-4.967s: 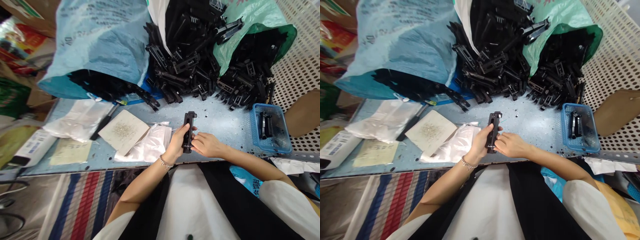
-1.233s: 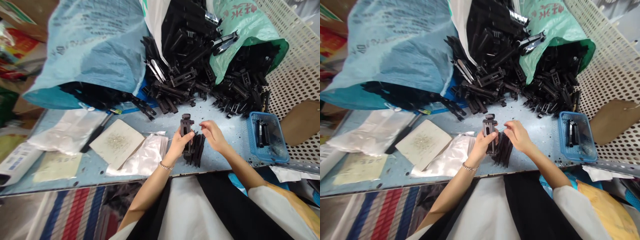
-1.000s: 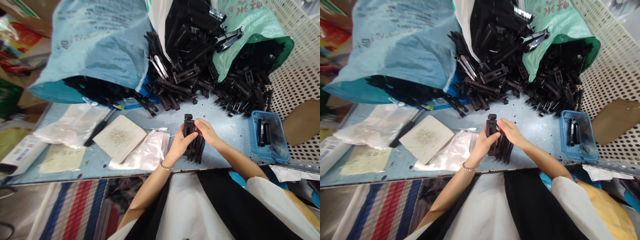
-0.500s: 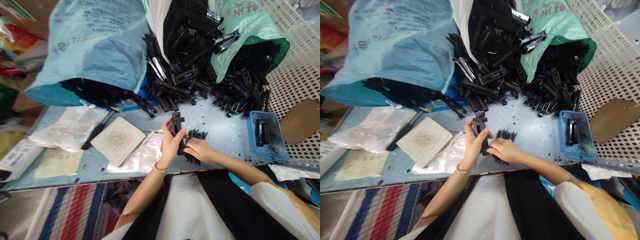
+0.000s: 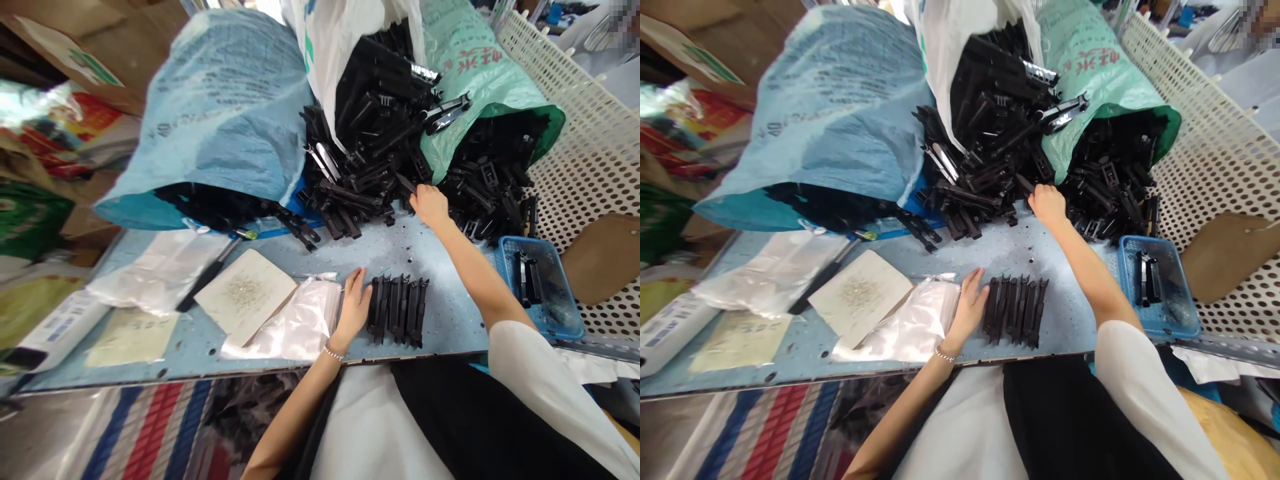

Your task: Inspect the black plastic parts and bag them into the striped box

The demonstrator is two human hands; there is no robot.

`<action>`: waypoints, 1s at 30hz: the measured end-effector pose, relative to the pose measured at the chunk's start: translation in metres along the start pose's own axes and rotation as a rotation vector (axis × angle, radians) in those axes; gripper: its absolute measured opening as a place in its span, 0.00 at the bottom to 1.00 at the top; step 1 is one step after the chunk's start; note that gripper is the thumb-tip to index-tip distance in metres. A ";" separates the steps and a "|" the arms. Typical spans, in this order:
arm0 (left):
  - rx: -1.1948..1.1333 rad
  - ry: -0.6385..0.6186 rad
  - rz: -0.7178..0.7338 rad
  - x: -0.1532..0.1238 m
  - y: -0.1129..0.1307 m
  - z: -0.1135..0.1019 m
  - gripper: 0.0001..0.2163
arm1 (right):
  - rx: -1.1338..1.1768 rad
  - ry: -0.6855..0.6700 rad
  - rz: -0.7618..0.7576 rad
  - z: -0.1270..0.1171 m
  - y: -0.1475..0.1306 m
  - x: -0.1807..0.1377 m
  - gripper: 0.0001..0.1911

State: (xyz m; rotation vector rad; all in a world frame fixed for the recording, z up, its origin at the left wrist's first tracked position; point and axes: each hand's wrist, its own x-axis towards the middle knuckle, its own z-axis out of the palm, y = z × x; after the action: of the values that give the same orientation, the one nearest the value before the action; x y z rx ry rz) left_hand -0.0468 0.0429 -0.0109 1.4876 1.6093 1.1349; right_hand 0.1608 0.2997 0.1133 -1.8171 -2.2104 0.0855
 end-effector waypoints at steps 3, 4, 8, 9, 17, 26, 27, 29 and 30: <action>-0.090 0.060 -0.011 0.009 0.012 -0.012 0.21 | 0.377 -0.069 0.200 -0.016 0.016 -0.039 0.17; -0.160 0.056 -0.024 0.013 0.019 -0.012 0.20 | 0.567 -0.139 0.256 -0.018 0.019 -0.057 0.17; -0.687 -0.106 -0.121 0.033 0.060 0.005 0.26 | 1.076 -0.485 0.333 -0.003 0.004 -0.142 0.23; -0.832 -0.148 -0.156 0.037 0.071 0.009 0.29 | 1.088 -0.542 0.318 0.003 -0.005 -0.162 0.25; -1.006 -0.245 -0.376 0.032 0.115 0.001 0.21 | 0.595 0.045 -0.256 -0.016 -0.024 -0.191 0.30; -1.199 -0.482 -0.714 0.015 0.131 -0.016 0.24 | 0.317 0.035 -0.681 0.007 -0.028 -0.136 0.28; -1.178 -0.376 -0.690 0.017 0.130 -0.018 0.24 | 0.328 0.056 -0.646 0.006 -0.034 -0.139 0.28; -1.140 -0.168 -0.636 0.023 0.124 -0.023 0.24 | 0.374 0.111 -0.599 0.002 -0.045 -0.149 0.28; -1.132 -0.093 -0.614 0.026 0.121 -0.026 0.25 | 0.401 0.136 -0.615 0.000 -0.050 -0.157 0.29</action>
State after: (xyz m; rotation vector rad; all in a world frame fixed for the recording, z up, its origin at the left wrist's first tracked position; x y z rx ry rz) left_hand -0.0233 0.0620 0.1123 0.2725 0.9105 1.2230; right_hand 0.1400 0.1366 0.0963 -0.8720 -2.3371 0.2479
